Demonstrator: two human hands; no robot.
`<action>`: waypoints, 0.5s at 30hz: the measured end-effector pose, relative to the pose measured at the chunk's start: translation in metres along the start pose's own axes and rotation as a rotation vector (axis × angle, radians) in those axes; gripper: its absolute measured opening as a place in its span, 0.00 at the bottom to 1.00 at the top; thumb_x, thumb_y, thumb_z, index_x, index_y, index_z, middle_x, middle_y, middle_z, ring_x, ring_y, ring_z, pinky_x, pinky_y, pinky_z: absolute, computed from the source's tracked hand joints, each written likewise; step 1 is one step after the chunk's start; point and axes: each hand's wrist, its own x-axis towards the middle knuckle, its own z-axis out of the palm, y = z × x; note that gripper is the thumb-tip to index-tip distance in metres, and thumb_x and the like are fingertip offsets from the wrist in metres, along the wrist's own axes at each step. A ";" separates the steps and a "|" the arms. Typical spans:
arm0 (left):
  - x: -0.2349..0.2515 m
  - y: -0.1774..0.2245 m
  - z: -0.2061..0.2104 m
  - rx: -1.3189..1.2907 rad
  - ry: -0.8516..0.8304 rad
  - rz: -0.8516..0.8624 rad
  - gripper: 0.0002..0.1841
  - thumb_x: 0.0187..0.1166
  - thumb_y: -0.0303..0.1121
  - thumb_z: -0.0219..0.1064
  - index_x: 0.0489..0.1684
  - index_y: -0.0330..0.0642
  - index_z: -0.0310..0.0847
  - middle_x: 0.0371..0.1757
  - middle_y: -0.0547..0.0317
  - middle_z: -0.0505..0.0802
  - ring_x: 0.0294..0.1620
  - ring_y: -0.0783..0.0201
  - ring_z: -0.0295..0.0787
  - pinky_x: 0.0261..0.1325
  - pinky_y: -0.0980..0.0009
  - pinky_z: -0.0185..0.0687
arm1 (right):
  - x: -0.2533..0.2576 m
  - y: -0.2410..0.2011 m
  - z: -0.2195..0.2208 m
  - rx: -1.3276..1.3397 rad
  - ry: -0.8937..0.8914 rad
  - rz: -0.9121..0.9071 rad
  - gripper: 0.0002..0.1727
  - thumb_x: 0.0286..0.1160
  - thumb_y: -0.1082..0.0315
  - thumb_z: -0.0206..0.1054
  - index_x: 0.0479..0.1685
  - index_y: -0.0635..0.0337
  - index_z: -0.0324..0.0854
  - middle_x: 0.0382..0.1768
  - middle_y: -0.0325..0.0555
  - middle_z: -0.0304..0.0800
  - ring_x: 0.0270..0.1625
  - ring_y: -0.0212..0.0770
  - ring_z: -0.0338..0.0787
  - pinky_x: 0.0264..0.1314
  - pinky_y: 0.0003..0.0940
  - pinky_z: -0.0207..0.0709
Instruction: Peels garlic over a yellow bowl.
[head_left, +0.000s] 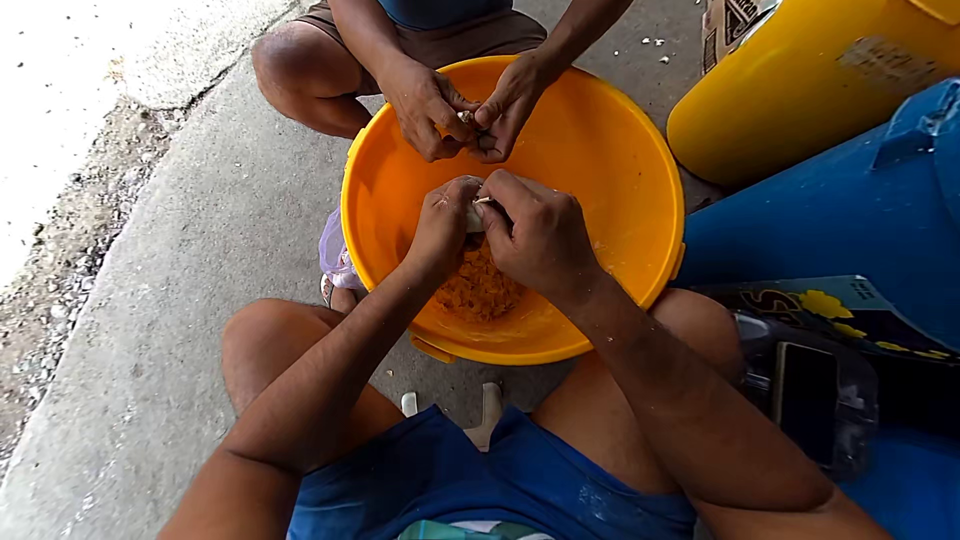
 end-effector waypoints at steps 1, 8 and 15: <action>-0.002 0.002 0.004 -0.046 0.015 -0.063 0.20 0.91 0.39 0.46 0.31 0.45 0.81 0.21 0.61 0.83 0.16 0.72 0.76 0.18 0.78 0.71 | 0.000 0.000 0.000 -0.016 0.000 -0.010 0.07 0.79 0.69 0.61 0.38 0.59 0.83 0.27 0.46 0.82 0.28 0.45 0.85 0.24 0.41 0.74; 0.003 0.008 -0.002 -0.197 -0.045 -0.070 0.21 0.95 0.41 0.45 0.67 0.43 0.83 0.55 0.53 0.91 0.52 0.62 0.90 0.53 0.65 0.88 | -0.001 0.013 -0.008 -0.055 -0.041 0.044 0.10 0.79 0.65 0.67 0.50 0.61 0.85 0.38 0.50 0.86 0.34 0.47 0.88 0.30 0.43 0.81; -0.002 0.009 0.007 -0.270 -0.033 0.016 0.19 0.94 0.35 0.51 0.71 0.38 0.81 0.66 0.50 0.90 0.63 0.58 0.89 0.65 0.61 0.86 | -0.003 0.018 -0.010 -0.066 -0.030 0.085 0.12 0.86 0.62 0.64 0.39 0.63 0.82 0.31 0.51 0.84 0.31 0.48 0.87 0.29 0.43 0.79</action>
